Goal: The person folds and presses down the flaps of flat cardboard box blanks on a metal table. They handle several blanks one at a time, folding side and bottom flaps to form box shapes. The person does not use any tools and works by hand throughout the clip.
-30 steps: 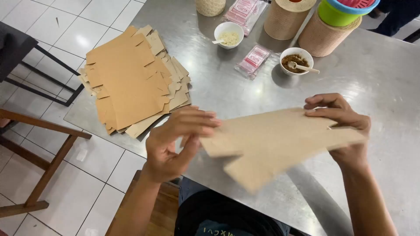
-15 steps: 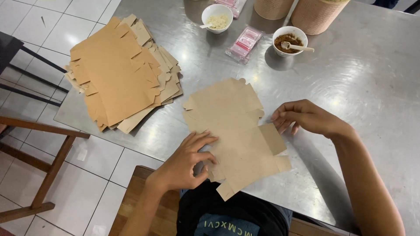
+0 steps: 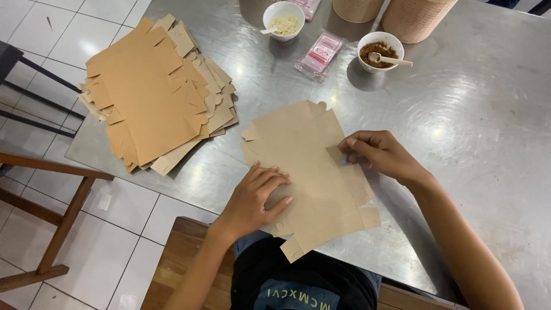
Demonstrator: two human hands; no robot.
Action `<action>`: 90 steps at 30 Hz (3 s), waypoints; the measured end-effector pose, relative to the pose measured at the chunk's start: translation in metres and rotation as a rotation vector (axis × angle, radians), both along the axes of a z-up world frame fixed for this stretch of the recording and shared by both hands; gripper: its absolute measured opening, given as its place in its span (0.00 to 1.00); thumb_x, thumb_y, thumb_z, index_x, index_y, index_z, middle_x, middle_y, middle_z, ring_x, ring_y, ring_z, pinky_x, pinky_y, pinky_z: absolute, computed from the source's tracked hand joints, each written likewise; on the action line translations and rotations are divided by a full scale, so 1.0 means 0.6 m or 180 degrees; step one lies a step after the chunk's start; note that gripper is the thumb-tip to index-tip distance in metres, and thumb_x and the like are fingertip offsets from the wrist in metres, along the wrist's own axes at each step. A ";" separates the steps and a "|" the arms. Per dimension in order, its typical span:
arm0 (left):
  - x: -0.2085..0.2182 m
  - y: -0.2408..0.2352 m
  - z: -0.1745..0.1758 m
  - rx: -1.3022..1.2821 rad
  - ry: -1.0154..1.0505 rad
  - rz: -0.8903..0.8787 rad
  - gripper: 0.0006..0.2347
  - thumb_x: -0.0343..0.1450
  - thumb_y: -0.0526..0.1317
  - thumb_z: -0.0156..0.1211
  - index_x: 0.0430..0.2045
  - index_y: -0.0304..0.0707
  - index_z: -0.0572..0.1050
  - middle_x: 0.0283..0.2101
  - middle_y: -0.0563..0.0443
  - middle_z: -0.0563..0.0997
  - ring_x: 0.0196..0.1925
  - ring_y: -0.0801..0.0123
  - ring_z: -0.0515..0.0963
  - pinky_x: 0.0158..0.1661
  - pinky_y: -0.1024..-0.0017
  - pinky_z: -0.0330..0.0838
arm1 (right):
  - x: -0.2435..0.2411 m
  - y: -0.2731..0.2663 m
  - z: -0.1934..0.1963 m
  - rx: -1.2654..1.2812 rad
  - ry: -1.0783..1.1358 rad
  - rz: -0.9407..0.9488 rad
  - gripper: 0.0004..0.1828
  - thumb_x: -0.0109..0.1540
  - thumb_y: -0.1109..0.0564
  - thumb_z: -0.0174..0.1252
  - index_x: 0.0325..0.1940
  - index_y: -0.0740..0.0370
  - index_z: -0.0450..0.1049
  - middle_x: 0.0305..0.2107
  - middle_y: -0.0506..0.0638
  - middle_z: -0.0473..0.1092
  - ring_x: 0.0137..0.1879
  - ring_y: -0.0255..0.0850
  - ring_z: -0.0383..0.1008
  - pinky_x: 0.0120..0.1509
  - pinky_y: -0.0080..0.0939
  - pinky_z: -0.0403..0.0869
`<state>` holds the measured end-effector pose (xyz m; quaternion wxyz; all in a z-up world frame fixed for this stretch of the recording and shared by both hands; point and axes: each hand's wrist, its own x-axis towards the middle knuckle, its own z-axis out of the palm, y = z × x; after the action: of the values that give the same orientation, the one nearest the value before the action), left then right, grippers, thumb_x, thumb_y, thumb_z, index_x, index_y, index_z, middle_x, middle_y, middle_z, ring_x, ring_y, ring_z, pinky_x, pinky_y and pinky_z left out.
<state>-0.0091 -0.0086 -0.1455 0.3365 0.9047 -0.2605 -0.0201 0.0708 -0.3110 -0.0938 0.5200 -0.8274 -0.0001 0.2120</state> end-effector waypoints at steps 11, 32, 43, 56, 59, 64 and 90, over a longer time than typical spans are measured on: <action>0.119 -0.092 0.063 0.0848 0.0979 -0.0033 0.38 0.76 0.60 0.45 0.74 0.26 0.47 0.76 0.16 0.39 0.80 0.28 0.34 0.71 0.33 0.23 | -0.019 0.007 -0.007 -0.0401 -0.0819 0.0814 0.14 0.66 0.56 0.56 0.50 0.61 0.84 0.31 0.59 0.83 0.39 0.49 0.81 0.47 0.47 0.78; 0.226 -0.094 0.023 0.0768 0.0618 -0.1233 0.55 0.57 0.70 0.65 0.76 0.42 0.46 0.81 0.36 0.37 0.82 0.44 0.31 0.73 0.39 0.18 | 0.002 0.011 -0.067 -0.0158 -0.2147 0.1349 0.42 0.51 0.45 0.69 0.68 0.61 0.70 0.69 0.66 0.62 0.78 0.71 0.52 0.79 0.77 0.44; 0.220 -0.108 0.001 0.0870 0.0259 -0.1080 0.41 0.70 0.62 0.56 0.74 0.38 0.50 0.80 0.35 0.43 0.81 0.43 0.36 0.73 0.37 0.22 | 0.003 0.014 -0.089 -0.0363 -0.2211 0.1021 0.30 0.58 0.50 0.65 0.63 0.61 0.74 0.65 0.63 0.67 0.76 0.66 0.58 0.78 0.72 0.51; 0.230 -0.097 0.018 0.0702 0.0368 -0.1102 0.43 0.64 0.67 0.58 0.72 0.42 0.59 0.79 0.37 0.49 0.81 0.44 0.43 0.74 0.40 0.27 | 0.002 0.015 -0.084 -0.0339 -0.2318 0.1005 0.23 0.62 0.54 0.61 0.61 0.62 0.75 0.63 0.65 0.68 0.75 0.67 0.60 0.78 0.71 0.53; 0.232 -0.095 0.019 0.0696 0.0398 -0.1095 0.44 0.63 0.67 0.59 0.72 0.42 0.59 0.79 0.37 0.49 0.81 0.44 0.43 0.74 0.40 0.26 | 0.005 0.015 -0.087 -0.0370 -0.2361 0.1050 0.22 0.63 0.54 0.60 0.61 0.62 0.75 0.64 0.65 0.68 0.75 0.67 0.60 0.77 0.71 0.53; 0.235 -0.097 0.021 0.0676 0.0402 -0.1089 0.43 0.62 0.65 0.61 0.72 0.43 0.59 0.79 0.37 0.50 0.81 0.44 0.43 0.74 0.41 0.27 | 0.006 0.010 -0.073 -0.0379 -0.2411 0.1162 0.23 0.63 0.56 0.60 0.62 0.62 0.75 0.65 0.65 0.66 0.76 0.68 0.58 0.77 0.72 0.52; 0.234 -0.095 0.025 0.0799 0.0524 -0.1099 0.43 0.62 0.66 0.59 0.73 0.48 0.58 0.80 0.41 0.48 0.82 0.48 0.42 0.75 0.45 0.26 | 0.006 0.008 -0.073 -0.0254 -0.2130 0.1234 0.28 0.61 0.51 0.65 0.63 0.63 0.74 0.66 0.66 0.65 0.76 0.69 0.56 0.78 0.75 0.48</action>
<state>0.1312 -0.0659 -0.1307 0.2329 0.8768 -0.3785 -0.1835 0.0743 -0.3062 -0.1378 0.4090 -0.8550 -0.3179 0.0245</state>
